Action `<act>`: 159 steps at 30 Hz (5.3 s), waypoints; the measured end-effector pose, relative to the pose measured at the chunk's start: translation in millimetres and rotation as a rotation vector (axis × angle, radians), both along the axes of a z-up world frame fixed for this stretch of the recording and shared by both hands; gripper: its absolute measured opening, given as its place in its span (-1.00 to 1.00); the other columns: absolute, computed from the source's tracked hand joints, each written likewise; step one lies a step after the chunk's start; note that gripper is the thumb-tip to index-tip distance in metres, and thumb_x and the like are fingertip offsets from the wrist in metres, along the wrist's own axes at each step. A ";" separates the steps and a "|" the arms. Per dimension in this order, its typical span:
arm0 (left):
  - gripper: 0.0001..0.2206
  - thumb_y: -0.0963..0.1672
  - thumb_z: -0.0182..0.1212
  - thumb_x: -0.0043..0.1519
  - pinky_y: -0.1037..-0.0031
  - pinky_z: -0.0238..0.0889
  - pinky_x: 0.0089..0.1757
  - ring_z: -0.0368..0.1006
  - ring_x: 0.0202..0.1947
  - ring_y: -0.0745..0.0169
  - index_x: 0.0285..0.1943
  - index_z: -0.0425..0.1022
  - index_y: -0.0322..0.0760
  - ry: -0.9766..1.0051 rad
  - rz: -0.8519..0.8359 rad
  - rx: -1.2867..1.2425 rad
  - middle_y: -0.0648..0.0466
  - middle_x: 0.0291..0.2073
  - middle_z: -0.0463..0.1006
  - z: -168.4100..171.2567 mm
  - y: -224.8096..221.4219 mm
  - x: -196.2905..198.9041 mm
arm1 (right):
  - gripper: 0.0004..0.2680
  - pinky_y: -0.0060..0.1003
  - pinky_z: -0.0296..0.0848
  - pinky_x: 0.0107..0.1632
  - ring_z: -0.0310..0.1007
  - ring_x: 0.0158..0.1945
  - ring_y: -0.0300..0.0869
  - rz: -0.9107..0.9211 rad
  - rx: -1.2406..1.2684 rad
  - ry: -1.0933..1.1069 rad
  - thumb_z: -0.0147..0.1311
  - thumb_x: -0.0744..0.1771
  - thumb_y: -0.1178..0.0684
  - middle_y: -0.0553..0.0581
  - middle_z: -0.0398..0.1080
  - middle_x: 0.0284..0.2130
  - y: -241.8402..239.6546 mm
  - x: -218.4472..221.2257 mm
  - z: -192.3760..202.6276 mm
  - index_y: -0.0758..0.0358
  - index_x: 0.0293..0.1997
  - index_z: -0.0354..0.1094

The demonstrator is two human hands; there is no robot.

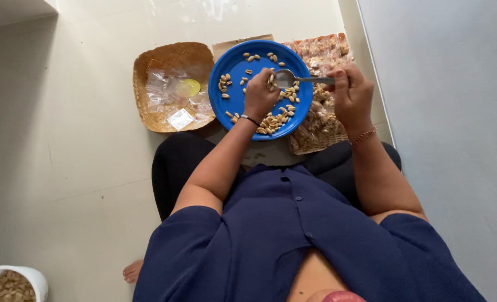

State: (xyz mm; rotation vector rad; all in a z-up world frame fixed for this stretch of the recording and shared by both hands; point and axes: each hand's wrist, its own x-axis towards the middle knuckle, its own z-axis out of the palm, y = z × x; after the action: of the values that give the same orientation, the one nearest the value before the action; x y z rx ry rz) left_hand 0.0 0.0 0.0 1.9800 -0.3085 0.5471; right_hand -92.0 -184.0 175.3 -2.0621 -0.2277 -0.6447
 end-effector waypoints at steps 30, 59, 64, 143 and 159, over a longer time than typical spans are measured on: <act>-0.72 -0.02 0.53 0.00 0.30 0.42 -0.17 0.60 -0.24 -0.10 -0.22 0.50 0.05 0.300 0.024 -0.181 -0.01 -0.40 0.61 -0.7 35.7 -2.4 | -0.78 -0.38 0.60 -0.40 0.59 -0.41 -0.21 -0.075 0.638 0.606 -0.14 0.48 -0.18 0.26 0.57 -0.35 -94.6 39.8 -234.0 0.08 -0.04 0.37; -0.96 -0.20 0.29 0.25 0.50 0.51 -0.37 0.55 -0.45 0.30 -0.19 0.53 -0.26 0.416 -0.366 -0.597 0.05 -0.44 0.61 27.0 38.6 -59.1 | -0.80 -0.40 0.65 -0.22 0.57 -0.21 -0.25 0.365 0.511 0.507 0.20 0.37 -0.06 0.06 0.53 -0.22 58.5 16.5 -129.9 0.19 0.00 0.45; -0.96 -0.19 0.28 0.25 0.49 0.52 -0.39 0.56 -0.43 0.33 -0.20 0.60 -0.29 0.498 -0.304 -0.633 0.05 -0.40 0.66 15.7 29.7 -59.0 | -0.87 -0.43 0.66 -0.26 0.54 -0.27 -0.29 0.283 0.585 0.509 0.26 0.34 0.03 0.03 0.48 -0.31 46.9 18.3 -147.3 0.20 -0.14 0.42; -0.86 -0.12 0.23 0.34 0.57 0.50 -0.20 0.57 -0.22 0.32 0.04 0.51 -0.19 0.437 -0.215 -0.620 0.07 -0.17 0.62 24.6 77.3 -37.7 | -0.96 -0.30 0.55 -0.23 0.48 -0.28 -0.12 -0.071 -0.170 -0.007 0.16 0.41 0.22 0.16 0.44 -0.30 -121.2 66.1 -106.1 0.29 -0.19 0.41; -0.75 -0.15 0.24 0.28 0.31 0.47 0.05 0.56 0.06 0.08 0.14 0.58 -0.20 0.287 0.538 -0.160 0.03 0.04 0.65 -98.5 251.0 38.1 | -0.75 -0.06 0.39 0.03 0.47 -0.07 0.02 -0.115 -0.333 -0.048 0.05 0.48 -0.12 0.21 0.52 -0.17 -136.4 80.1 -157.1 0.28 -0.08 0.49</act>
State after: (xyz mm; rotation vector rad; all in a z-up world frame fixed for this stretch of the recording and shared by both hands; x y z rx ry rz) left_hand 38.1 251.0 -98.5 1.9474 0.4459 0.5895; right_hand -11.8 -320.4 18.2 -2.3941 -0.2600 -0.7684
